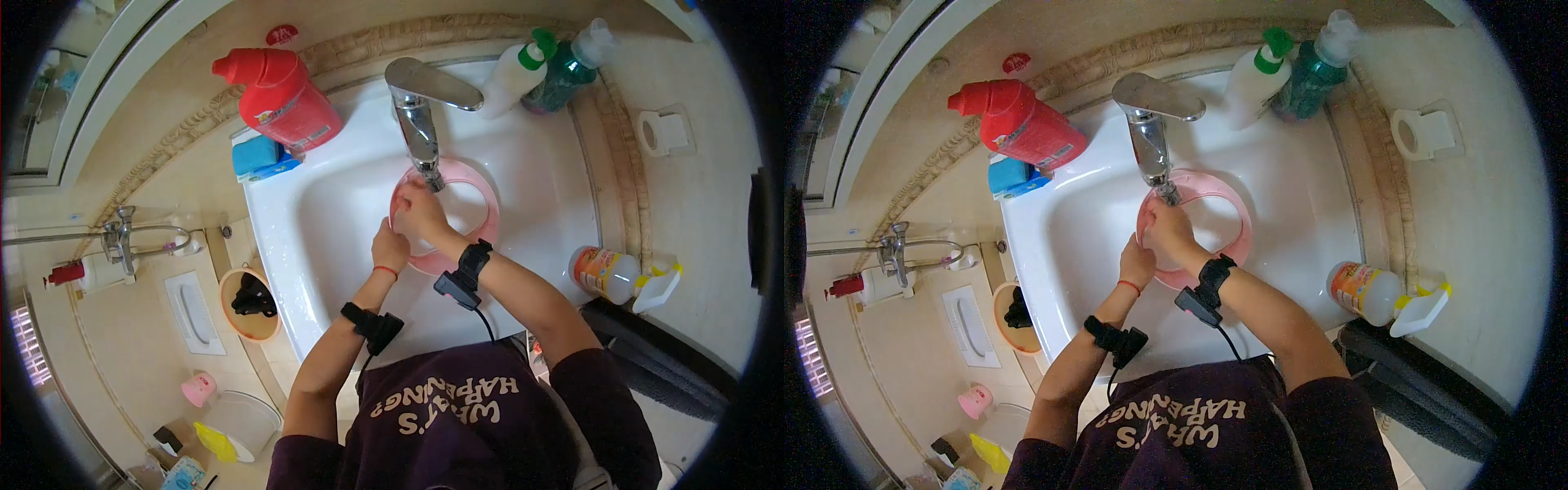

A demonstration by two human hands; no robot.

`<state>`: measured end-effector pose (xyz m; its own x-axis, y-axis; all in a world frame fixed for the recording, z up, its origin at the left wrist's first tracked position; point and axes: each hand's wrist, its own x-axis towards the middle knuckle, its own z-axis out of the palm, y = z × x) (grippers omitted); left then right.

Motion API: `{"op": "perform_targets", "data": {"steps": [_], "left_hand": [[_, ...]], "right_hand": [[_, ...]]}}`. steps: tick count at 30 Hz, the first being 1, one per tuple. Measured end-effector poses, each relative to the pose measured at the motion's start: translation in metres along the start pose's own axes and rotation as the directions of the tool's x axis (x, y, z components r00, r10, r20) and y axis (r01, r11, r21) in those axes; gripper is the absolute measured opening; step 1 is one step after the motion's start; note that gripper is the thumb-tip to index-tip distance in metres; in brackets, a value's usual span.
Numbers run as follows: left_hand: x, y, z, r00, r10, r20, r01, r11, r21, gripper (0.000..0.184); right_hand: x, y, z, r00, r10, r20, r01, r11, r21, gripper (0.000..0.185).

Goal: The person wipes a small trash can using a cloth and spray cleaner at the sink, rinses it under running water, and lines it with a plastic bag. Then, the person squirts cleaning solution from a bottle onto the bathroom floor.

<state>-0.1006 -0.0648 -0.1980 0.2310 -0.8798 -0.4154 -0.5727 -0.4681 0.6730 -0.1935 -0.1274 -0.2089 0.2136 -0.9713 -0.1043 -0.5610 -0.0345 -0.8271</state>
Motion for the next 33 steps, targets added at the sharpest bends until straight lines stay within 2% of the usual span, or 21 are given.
{"op": "perform_targets", "data": {"steps": [1,2,3,5,6,8,9,10,12,13,15,16,18,20,22,25,27,28,30,31,33], "left_hand": [[-0.002,0.003,-0.001,1.000,0.005,-0.007,-0.005,1.000,-0.002,0.027],[-0.003,0.003,-0.001,1.000,0.002,-0.006,-0.003,1.000,-0.003,0.027],[-0.003,0.004,-0.002,1.000,-0.026,-0.011,0.026,1.000,0.000,0.026],[-0.001,0.005,-0.004,0.998,-0.053,-0.020,0.053,0.999,0.001,0.026],[0.000,0.006,-0.004,0.999,-0.021,-0.033,0.021,1.000,0.001,0.025],[0.000,0.008,-0.004,0.999,0.011,-0.048,-0.011,1.000,-0.005,0.024],[0.000,0.009,-0.002,0.997,0.027,-0.072,-0.026,1.000,0.015,0.022],[0.000,0.009,-0.002,0.995,0.041,-0.095,-0.038,0.999,0.037,0.021],[0.002,0.002,0.001,0.998,0.003,-0.062,-0.002,1.000,0.014,0.021],[0.003,-0.002,0.002,0.999,-0.032,-0.025,0.032,0.999,-0.006,0.021],[0.004,-0.007,0.005,0.999,-0.019,-0.049,0.018,1.000,-0.026,0.020],[0.005,-0.008,0.005,0.997,-0.003,-0.075,0.000,0.999,-0.043,0.019],[0.010,-0.008,0.003,0.993,-0.026,-0.115,0.016,0.996,-0.082,0.019],[0.013,-0.006,0.003,0.987,-0.046,-0.153,0.027,0.992,-0.124,0.019],[0.009,0.004,-0.002,0.978,0.003,-0.207,-0.018,0.998,-0.068,0.021],[0.008,0.007,-0.001,0.976,0.028,-0.216,-0.042,0.997,-0.061,0.022],[0.008,0.008,-0.003,0.973,0.015,-0.228,-0.026,0.999,-0.046,0.022],[0.008,0.008,-0.005,0.971,0.000,-0.241,-0.008,0.999,-0.033,0.023],[0.007,0.002,-0.004,0.971,0.028,-0.239,-0.040,0.998,-0.047,0.023],[0.006,0.000,-0.004,0.970,0.058,-0.236,-0.073,0.996,-0.057,0.023],[0.005,0.001,-0.003,0.967,0.076,-0.242,-0.093,0.994,-0.059,0.023]], "right_hand": [[-0.003,-0.009,-0.006,0.989,-0.085,0.122,0.095,0.993,-0.074,0.007],[-0.001,0.002,-0.005,0.989,-0.083,0.124,0.093,0.993,-0.074,0.007],[0.005,0.003,-0.013,0.982,-0.150,0.116,0.170,0.968,-0.187,0.007],[0.008,0.004,-0.026,0.983,0.173,0.052,-0.176,0.983,0.044,0.008],[0.007,0.006,-0.027,0.984,0.172,0.053,-0.174,0.984,0.043,0.008],[0.004,0.013,-0.038,0.986,-0.164,0.038,0.167,0.916,-0.365,0.012],[0.005,0.019,-0.035,0.973,-0.232,0.009,0.215,0.881,-0.423,0.014],[0.006,0.025,-0.033,0.972,-0.236,0.014,0.219,0.878,-0.424,0.014],[0.007,0.030,-0.030,0.979,-0.083,-0.185,0.020,0.947,-0.320,0.015],[0.008,0.030,-0.032,0.980,-0.081,-0.184,0.018,0.947,-0.320,0.015],[0.010,0.029,-0.039,0.990,0.102,-0.101,-0.107,0.993,-0.054,0.014],[0.007,0.026,-0.039,0.990,0.104,-0.097,-0.110,0.992,-0.055,0.014],[-0.004,0.022,-0.037,0.996,-0.025,0.080,0.043,0.973,-0.228,0.018],[-0.018,0.028,-0.034,0.997,0.006,0.074,0.013,0.968,-0.250,0.018],[-0.021,0.035,-0.026,0.997,0.035,0.070,-0.015,0.962,-0.273,0.019],[-0.021,0.025,-0.013,0.997,-0.073,0.015,0.075,0.981,-0.176,0.017],[-0.026,0.014,-0.013,0.891,-0.112,0.440,0.174,0.979,-0.104,0.020],[-0.030,0.021,-0.017,0.891,-0.111,0.440,0.174,0.979,-0.106,0.020],[-0.038,0.043,-0.034,0.795,-0.023,0.606,0.318,0.866,-0.385,0.014],[-0.035,0.041,-0.045,0.793,-0.023,0.609,0.320,0.866,-0.385,0.014],[-0.026,0.040,-0.066,0.830,0.220,0.513,0.214,0.723,-0.657,0.013]]}}
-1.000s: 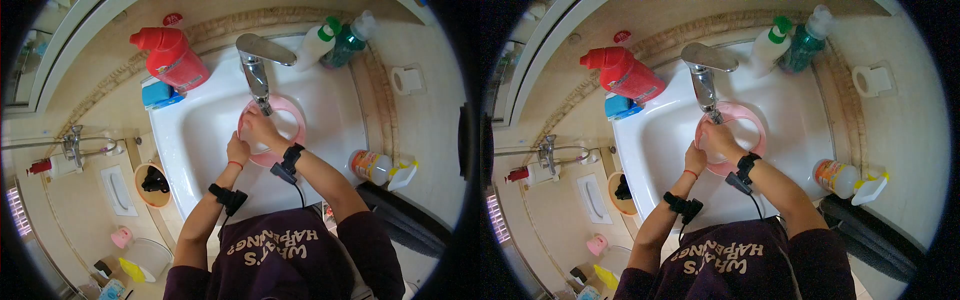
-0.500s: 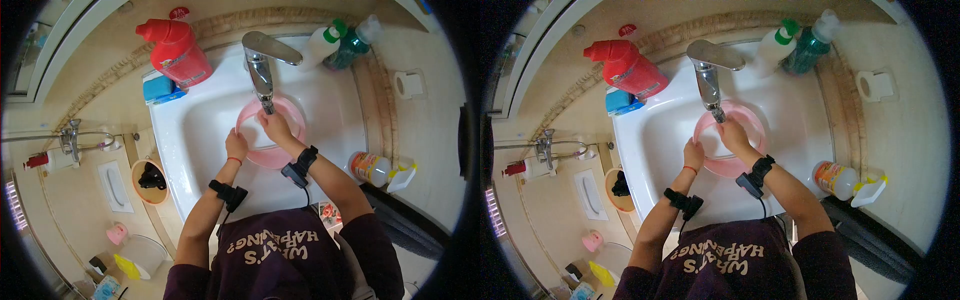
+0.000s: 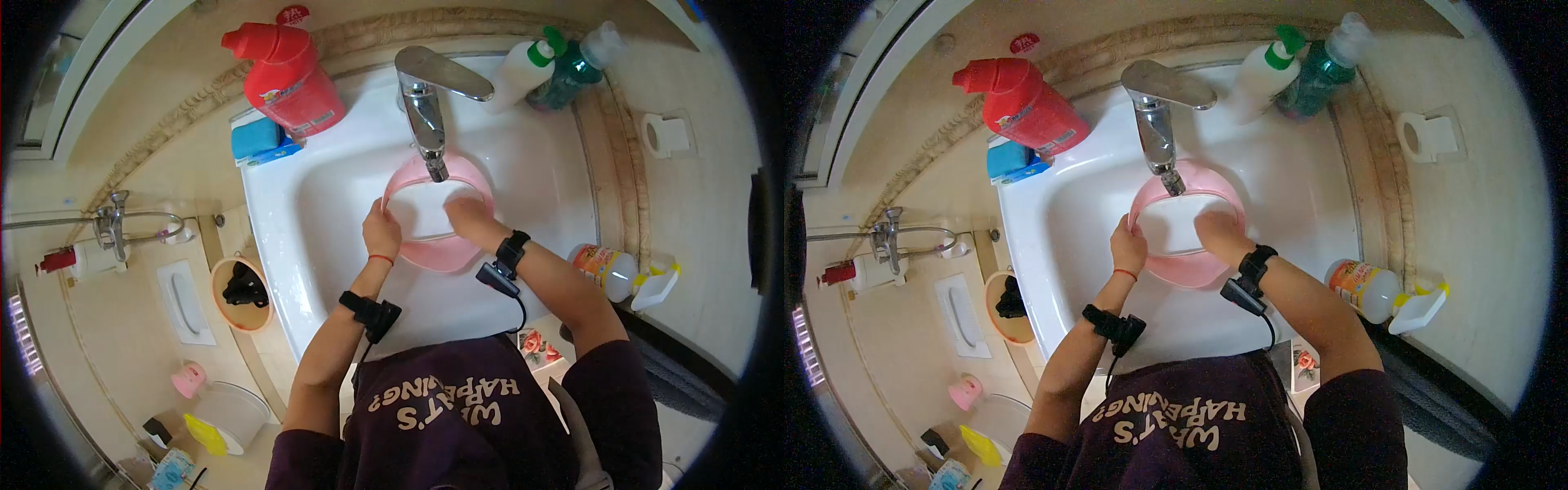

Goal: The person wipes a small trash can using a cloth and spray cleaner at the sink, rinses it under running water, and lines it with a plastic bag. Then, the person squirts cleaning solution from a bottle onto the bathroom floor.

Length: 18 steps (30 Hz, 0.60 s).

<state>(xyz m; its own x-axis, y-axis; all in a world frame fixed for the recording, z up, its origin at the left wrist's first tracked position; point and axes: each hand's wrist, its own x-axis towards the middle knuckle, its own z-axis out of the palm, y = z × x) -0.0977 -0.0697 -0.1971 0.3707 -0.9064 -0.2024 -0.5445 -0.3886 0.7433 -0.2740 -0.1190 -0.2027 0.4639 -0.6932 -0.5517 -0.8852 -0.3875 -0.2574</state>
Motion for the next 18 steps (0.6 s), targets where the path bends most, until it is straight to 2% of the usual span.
{"op": "perform_targets", "data": {"steps": [1,3,4,5,7,8,10,11,13,17,18], "left_hand": [[0.000,0.002,0.000,1.000,0.024,-0.005,-0.024,1.000,-0.003,0.024],[-0.001,0.003,0.002,1.000,0.007,-0.003,-0.007,1.000,-0.017,0.026],[-0.002,0.005,0.003,1.000,-0.013,0.002,0.013,1.000,-0.028,0.028],[-0.003,0.006,0.004,1.000,-0.011,0.003,0.011,1.000,-0.024,0.028],[-0.004,0.015,0.001,0.994,-0.099,0.039,0.100,0.995,-0.003,0.030],[-0.004,0.018,-0.001,0.995,-0.097,0.039,0.097,0.995,-0.001,0.030],[-0.003,0.021,-0.006,0.994,-0.088,0.058,0.086,0.996,0.034,0.032],[-0.003,0.023,-0.008,0.995,-0.083,0.059,0.081,0.996,0.037,0.032],[-0.004,0.025,-0.012,0.997,-0.066,0.049,0.060,0.993,0.103,0.033],[-0.004,0.027,-0.010,0.999,-0.025,0.032,0.020,0.990,0.137,0.033],[-0.003,0.031,-0.009,0.998,-0.031,0.054,0.022,0.987,0.159,0.034]], "right_hand": [[0.003,0.004,0.006,1.000,0.001,0.001,-0.001,1.000,-0.001,0.013],[0.012,0.010,0.020,0.972,0.046,-0.231,-0.068,0.994,-0.087,0.015],[-0.004,-0.016,-0.012,0.964,-0.004,-0.265,-0.047,0.982,-0.185,0.014],[0.004,-0.026,0.001,0.964,-0.002,-0.266,-0.048,0.982,-0.181,0.014],[0.023,-0.042,0.025,0.913,-0.052,-0.405,0.084,0.995,0.061,0.014],[0.028,-0.046,0.026,0.912,-0.051,-0.407,0.084,0.994,0.063,0.014],[0.027,-0.054,0.005,0.731,-0.254,-0.634,0.374,0.926,0.060,0.009],[0.026,-0.047,-0.003,0.729,-0.250,-0.637,0.372,0.926,0.063,0.009],[0.026,-0.021,-0.013,0.832,-0.058,-0.552,-0.025,0.990,-0.141,0.012],[0.012,-0.010,0.007,0.887,0.000,-0.461,-0.145,0.949,-0.279,0.012],[0.013,-0.012,0.012,0.921,-0.019,-0.389,-0.027,0.993,-0.113,0.012]]}}
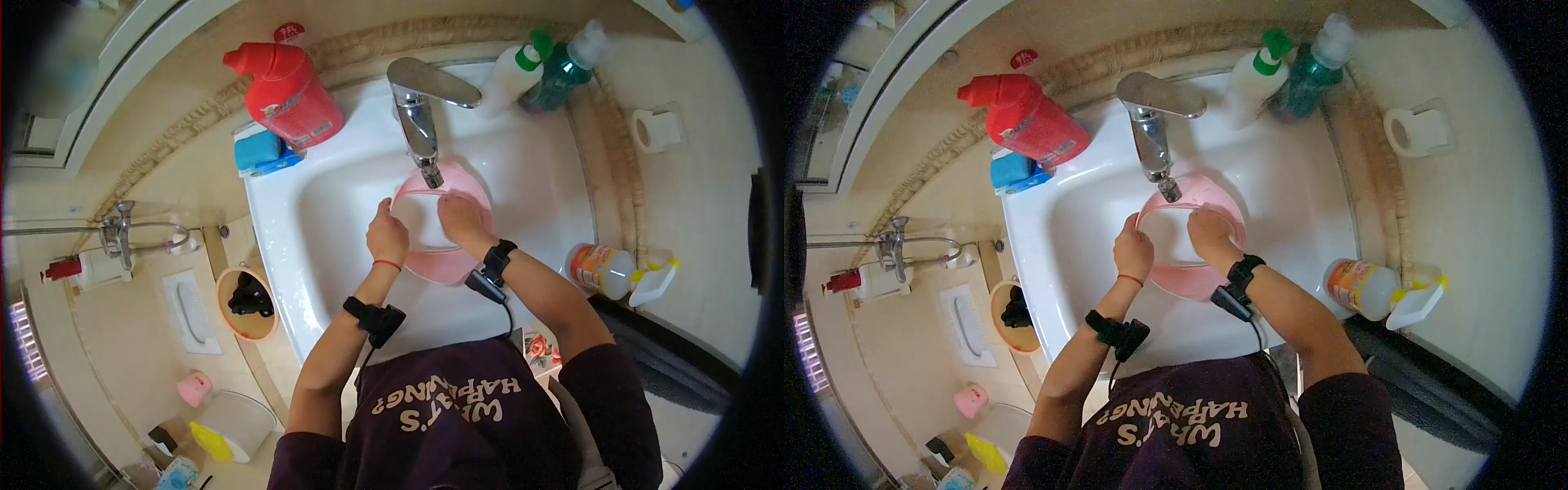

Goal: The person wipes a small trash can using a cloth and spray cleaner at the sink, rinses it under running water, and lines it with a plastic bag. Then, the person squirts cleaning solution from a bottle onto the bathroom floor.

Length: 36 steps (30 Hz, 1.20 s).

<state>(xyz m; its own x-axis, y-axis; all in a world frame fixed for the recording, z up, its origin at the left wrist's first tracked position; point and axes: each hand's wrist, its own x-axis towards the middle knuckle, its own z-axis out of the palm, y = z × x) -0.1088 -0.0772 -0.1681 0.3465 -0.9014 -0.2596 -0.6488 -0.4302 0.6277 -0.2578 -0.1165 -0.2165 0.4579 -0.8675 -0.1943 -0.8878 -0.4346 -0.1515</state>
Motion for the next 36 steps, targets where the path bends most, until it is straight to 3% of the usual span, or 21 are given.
{"op": "perform_targets", "data": {"steps": [2,3,4,5,6,7,8,10,11,12,13,14,15,16,17,19,22,23,26,29,36], "left_hand": [[0.001,0.004,-0.001,1.000,0.002,0.016,-0.002,1.000,0.026,0.035],[0.002,0.004,-0.002,0.998,-0.016,0.052,0.015,1.000,0.027,0.035],[0.003,0.002,-0.002,0.996,-0.035,0.087,0.033,0.999,0.028,0.036],[0.004,-0.002,0.003,0.996,-0.034,0.081,0.032,0.999,0.030,0.036],[0.004,-0.008,0.012,0.982,0.122,-0.144,-0.113,0.991,0.066,0.034],[0.004,-0.005,0.011,0.894,0.276,-0.354,-0.245,0.961,0.130,0.033],[0.007,-0.001,0.009,0.890,0.279,-0.360,-0.249,0.960,0.128,0.033],[0.013,0.027,-0.011,0.664,0.577,-0.475,-0.502,0.815,0.289,0.029],[0.016,0.033,-0.015,0.661,0.574,-0.483,-0.500,0.817,0.287,0.029],[0.019,0.040,-0.016,0.891,0.388,-0.236,-0.426,0.895,-0.136,0.026],[0.022,0.046,-0.015,0.958,0.260,0.120,-0.171,0.856,-0.488,0.025],[0.024,0.053,-0.008,0.933,0.080,0.352,0.233,0.612,-0.756,0.027],[0.027,0.054,-0.005,0.933,0.084,0.349,0.229,0.610,-0.758,0.027],[0.031,0.054,-0.001,0.868,0.057,0.494,0.443,0.364,-0.819,0.026],[0.033,0.054,0.002,0.774,0.076,0.628,0.622,0.090,-0.778,0.026],[0.036,0.051,0.005,0.773,0.131,0.621,0.623,0.026,-0.782,0.025],[0.040,0.052,0.007,0.766,0.179,0.617,0.636,-0.075,-0.768,0.025],[0.040,0.051,0.007,0.757,0.175,0.630,0.650,-0.103,-0.753,0.024],[0.040,0.047,0.009,0.752,0.111,0.650,0.659,-0.093,-0.747,0.023],[0.045,0.033,0.019,0.775,0.152,0.614,0.629,-0.088,-0.772,0.023],[0.043,0.040,0.017,0.727,0.180,0.663,0.683,-0.082,-0.726,0.025]], "right_hand": [[0.007,0.004,0.006,0.959,-0.166,0.228,0.038,0.877,0.478,0.018],[0.008,0.001,-0.007,0.961,-0.168,0.219,0.043,0.876,0.480,0.018],[0.009,-0.003,-0.021,0.962,-0.052,0.269,-0.186,0.597,0.781,0.021],[0.010,-0.006,-0.030,0.932,0.028,0.362,-0.361,0.181,0.915,0.024],[0.012,0.000,-0.030,0.934,0.025,0.357,-0.358,0.054,0.932,0.026],[0.008,0.006,-0.036,0.936,0.026,0.351,-0.352,0.055,0.934,0.026],[0.001,0.014,-0.043,0.993,0.053,0.105,-0.107,0.041,0.993,0.023],[-0.008,0.027,-0.073,0.955,0.122,-0.272,0.238,0.238,0.942,0.019],[-0.008,0.033,-0.090,0.956,0.233,-0.177,0.153,0.117,0.981,0.019],[-0.008,0.038,-0.110,0.937,0.340,-0.078,0.091,-0.021,0.996,0.020],[-0.001,0.043,-0.133,0.882,0.364,0.297,-0.087,-0.495,0.865,0.023],[0.003,0.045,-0.160,0.884,0.364,0.293,-0.085,-0.491,0.867,0.023],[0.007,0.046,-0.189,0.936,0.284,0.209,-0.102,-0.349,0.932,0.028],[0.012,0.045,-0.205,0.973,0.189,0.135,-0.097,-0.198,0.975,0.032],[0.021,0.042,-0.212,0.973,0.192,0.131,-0.092,-0.198,0.976,0.032],[0.037,0.026,-0.219,0.949,0.302,-0.085,0.003,0.262,0.965,0.032],[0.030,0.006,-0.215,0.982,0.188,0.015,-0.073,0.307,0.949,0.031],[0.027,-0.008,-0.211,0.982,0.188,0.017,-0.076,0.307,0.949,0.031],[0.025,-0.035,-0.205,0.967,0.188,0.174,-0.157,-0.106,0.982,0.029],[0.024,-0.034,-0.215,0.957,0.095,0.275,-0.234,-0.307,0.922,0.026],[0.026,-0.022,-0.241,0.968,0.220,0.120,-0.083,-0.171,0.982,0.024]]}}
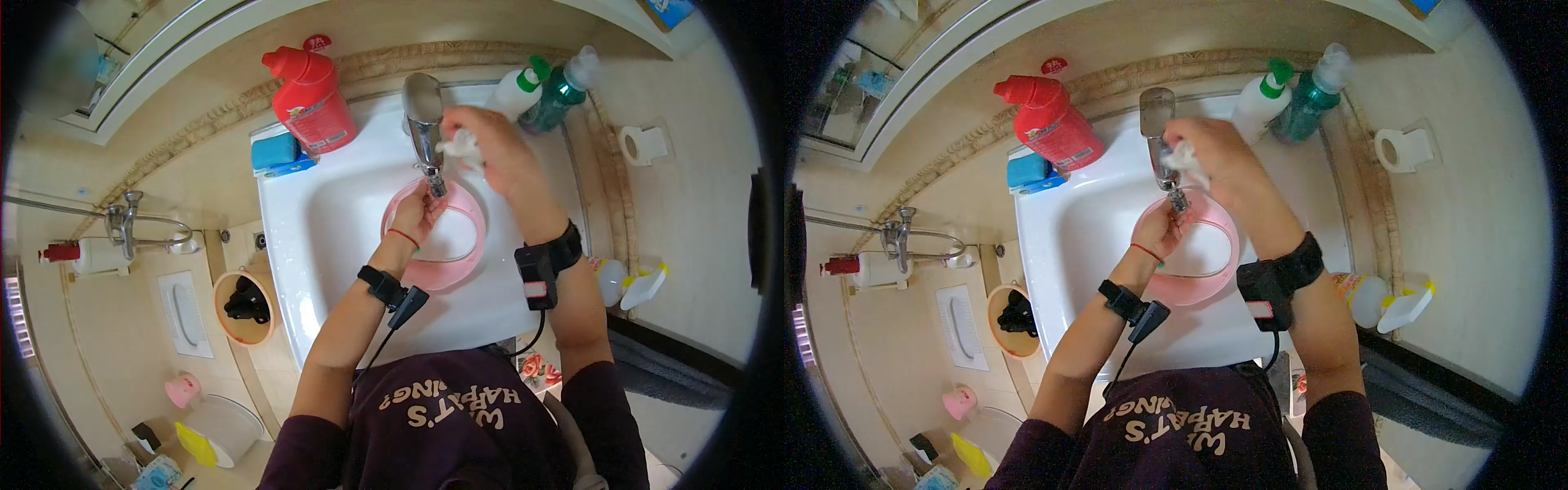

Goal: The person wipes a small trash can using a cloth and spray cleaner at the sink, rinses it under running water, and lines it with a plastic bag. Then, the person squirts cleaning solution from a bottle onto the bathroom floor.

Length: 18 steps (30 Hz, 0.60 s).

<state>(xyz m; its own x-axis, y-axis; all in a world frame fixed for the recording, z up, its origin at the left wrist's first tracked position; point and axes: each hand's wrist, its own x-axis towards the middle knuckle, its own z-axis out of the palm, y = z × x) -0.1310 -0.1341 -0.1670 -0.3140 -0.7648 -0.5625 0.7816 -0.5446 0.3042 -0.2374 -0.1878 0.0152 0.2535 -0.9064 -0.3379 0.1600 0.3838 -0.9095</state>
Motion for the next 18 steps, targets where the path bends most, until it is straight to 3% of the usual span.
{"op": "perform_targets", "data": {"steps": [3,6,9,10,11,13,15,17,18], "left_hand": [[0.004,-0.002,0.004,1.000,-0.009,-0.006,0.009,1.000,0.014,0.026],[0.002,-0.003,0.017,0.992,-0.012,-0.129,0.015,1.000,0.024,0.029],[0.002,-0.003,0.012,0.985,-0.033,-0.171,0.054,0.992,0.118,0.032],[0.005,-0.003,0.003,0.984,-0.063,-0.168,0.079,0.993,0.090,0.033],[0.008,-0.005,-0.004,0.982,-0.094,-0.163,0.105,0.993,0.061,0.035],[0.009,-0.006,-0.008,0.975,-0.122,-0.185,0.138,0.987,0.078,0.036],[0.011,-0.006,-0.006,0.968,-0.147,-0.202,0.169,0.981,0.096,0.037],[0.015,-0.007,-0.001,0.976,-0.061,-0.210,0.109,0.968,0.225,0.032],[0.013,-0.005,0.006,0.976,-0.062,-0.210,0.109,0.969,0.223,0.032]], "right_hand": [[0.000,-0.023,-0.004,1.000,0.023,0.013,-0.022,0.996,-0.085,0.032],[0.001,-0.003,-0.003,0.992,0.108,0.063,-0.094,0.977,-0.190,0.039],[0.002,0.024,-0.001,0.984,0.178,0.005,-0.175,0.972,-0.160,0.044],[-0.001,0.024,-0.003,0.958,0.268,0.103,-0.262,0.963,-0.068,0.043],[-0.001,0.022,-0.001,0.956,0.273,0.103,-0.267,0.961,-0.066,0.043],[0.001,0.018,0.006,0.979,0.048,0.199,-0.073,0.990,0.119,0.038],[0.003,0.010,0.009,0.989,0.057,0.137,-0.072,0.991,0.109,0.035],[0.008,0.005,0.003,0.995,0.064,0.076,-0.071,0.993,0.098,0.033],[0.010,0.002,-0.006,0.996,0.031,0.087,-0.032,0.999,0.002,0.031]]}}
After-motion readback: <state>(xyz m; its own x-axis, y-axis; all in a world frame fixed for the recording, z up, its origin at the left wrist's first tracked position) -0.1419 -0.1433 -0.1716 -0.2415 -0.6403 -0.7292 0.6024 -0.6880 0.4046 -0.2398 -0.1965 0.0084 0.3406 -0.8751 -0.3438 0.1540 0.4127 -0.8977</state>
